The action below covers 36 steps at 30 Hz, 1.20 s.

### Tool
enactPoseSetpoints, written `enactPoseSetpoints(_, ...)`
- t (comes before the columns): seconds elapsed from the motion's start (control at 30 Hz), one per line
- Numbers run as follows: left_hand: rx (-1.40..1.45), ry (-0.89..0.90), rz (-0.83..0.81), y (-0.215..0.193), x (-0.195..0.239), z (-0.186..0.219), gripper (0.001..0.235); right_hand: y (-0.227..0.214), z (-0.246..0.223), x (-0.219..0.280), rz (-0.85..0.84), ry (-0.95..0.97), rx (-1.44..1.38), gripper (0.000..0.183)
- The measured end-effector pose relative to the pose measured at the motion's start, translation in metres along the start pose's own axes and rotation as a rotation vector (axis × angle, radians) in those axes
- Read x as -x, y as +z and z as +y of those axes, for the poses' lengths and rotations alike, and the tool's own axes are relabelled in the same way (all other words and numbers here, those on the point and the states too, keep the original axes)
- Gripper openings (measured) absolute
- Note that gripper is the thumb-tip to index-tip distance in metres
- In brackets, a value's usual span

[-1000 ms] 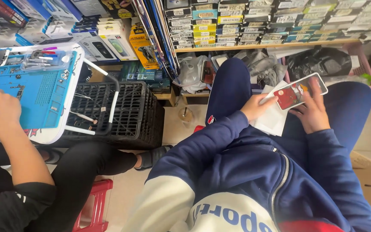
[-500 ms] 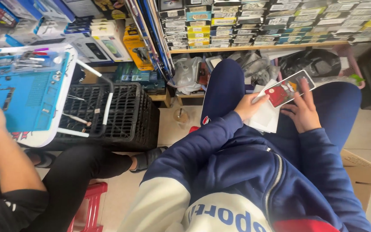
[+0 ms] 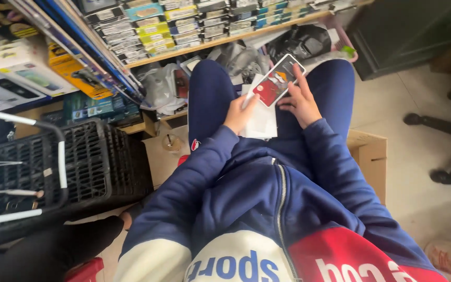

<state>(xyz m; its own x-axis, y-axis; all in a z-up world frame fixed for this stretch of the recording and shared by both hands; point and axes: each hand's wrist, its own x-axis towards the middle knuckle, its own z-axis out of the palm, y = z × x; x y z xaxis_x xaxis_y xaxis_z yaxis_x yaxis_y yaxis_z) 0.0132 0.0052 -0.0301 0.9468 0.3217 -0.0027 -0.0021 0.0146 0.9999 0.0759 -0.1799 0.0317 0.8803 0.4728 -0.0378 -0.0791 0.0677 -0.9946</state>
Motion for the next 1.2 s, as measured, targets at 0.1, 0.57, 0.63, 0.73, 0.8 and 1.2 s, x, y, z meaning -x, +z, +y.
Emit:
enactPoseSetpoints(0.1, -0.009, 0.007, 0.003, -0.001, 0.004, 0.021, 0.034, -0.007, 0.004, -0.008, 0.094, -0.019, -0.009, 0.058)
enactPoseSetpoints(0.57, 0.08, -0.058, 0.075, -0.005, 0.014, 0.033, 0.031, 0.011, -0.015, 0.01, -0.179, -0.002, 0.145, 0.032)
enactPoseSetpoints(0.63, 0.104, -0.045, 0.069, -0.002, 0.012, 0.026, 0.031, -0.002, 0.009, -0.005, -0.074, -0.002, 0.062, 0.032)
enactPoseSetpoints(0.73, 0.118, -0.015, 0.043, 0.001, 0.01, 0.021, 0.032, -0.007, 0.006, -0.008, 0.053, -0.023, -0.036, 0.038)
enactPoseSetpoints(0.8, 0.101, 0.0, 0.043, 0.002, 0.008, 0.012, 0.033, -0.008, 0.004, -0.006, 0.057, -0.039, -0.057, 0.045)
enactPoseSetpoints(1.2, 0.115, -0.136, -0.008, -0.001, 0.006, 0.017, 0.048, 0.048, -0.061, 0.031, -0.266, 0.323, 0.322, 0.051)
